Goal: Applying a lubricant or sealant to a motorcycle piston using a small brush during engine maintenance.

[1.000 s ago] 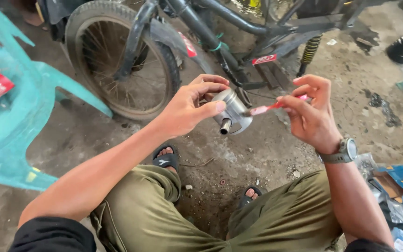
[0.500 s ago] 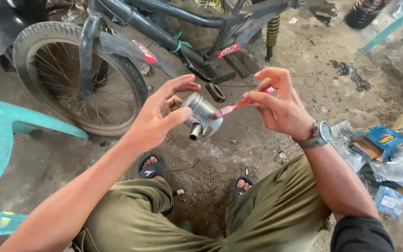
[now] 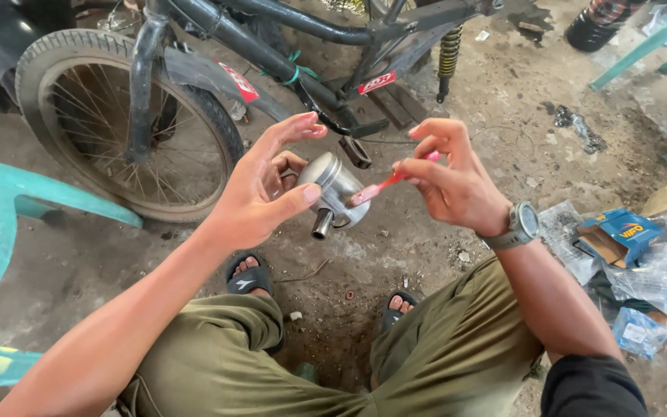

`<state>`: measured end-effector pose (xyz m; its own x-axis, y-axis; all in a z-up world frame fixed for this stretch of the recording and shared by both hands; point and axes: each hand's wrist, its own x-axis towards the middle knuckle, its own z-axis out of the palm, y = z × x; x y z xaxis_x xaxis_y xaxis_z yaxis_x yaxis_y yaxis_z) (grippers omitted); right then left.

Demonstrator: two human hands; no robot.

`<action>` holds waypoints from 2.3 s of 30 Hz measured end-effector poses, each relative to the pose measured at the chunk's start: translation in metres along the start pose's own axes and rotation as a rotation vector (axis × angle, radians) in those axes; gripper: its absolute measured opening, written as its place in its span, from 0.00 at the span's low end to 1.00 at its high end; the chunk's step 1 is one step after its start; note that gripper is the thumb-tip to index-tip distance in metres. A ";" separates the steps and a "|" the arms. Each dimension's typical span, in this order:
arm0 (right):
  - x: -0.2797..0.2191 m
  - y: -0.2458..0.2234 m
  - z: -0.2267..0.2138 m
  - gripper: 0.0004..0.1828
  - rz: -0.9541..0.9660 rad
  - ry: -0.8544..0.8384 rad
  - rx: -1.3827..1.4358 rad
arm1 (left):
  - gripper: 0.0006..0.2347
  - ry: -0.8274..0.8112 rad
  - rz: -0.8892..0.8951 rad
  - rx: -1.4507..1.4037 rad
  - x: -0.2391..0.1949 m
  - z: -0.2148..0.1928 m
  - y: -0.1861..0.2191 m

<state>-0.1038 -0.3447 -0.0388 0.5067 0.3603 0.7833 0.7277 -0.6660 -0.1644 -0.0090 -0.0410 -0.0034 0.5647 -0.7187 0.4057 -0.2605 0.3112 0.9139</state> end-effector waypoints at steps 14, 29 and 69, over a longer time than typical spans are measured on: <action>0.013 0.015 0.020 0.11 -0.027 -0.020 0.047 | 0.33 0.042 -0.004 0.015 -0.018 -0.015 0.000; 0.027 0.005 0.038 0.09 -0.049 -0.027 0.077 | 0.34 0.051 -0.055 0.047 -0.031 -0.027 0.000; 0.030 0.013 0.032 0.10 -0.075 -0.036 0.024 | 0.35 -0.008 -0.067 0.089 -0.036 -0.026 0.008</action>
<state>-0.0644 -0.3220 -0.0366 0.4663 0.4319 0.7720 0.7749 -0.6204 -0.1209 -0.0112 0.0031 -0.0104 0.5771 -0.7412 0.3429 -0.2906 0.2060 0.9344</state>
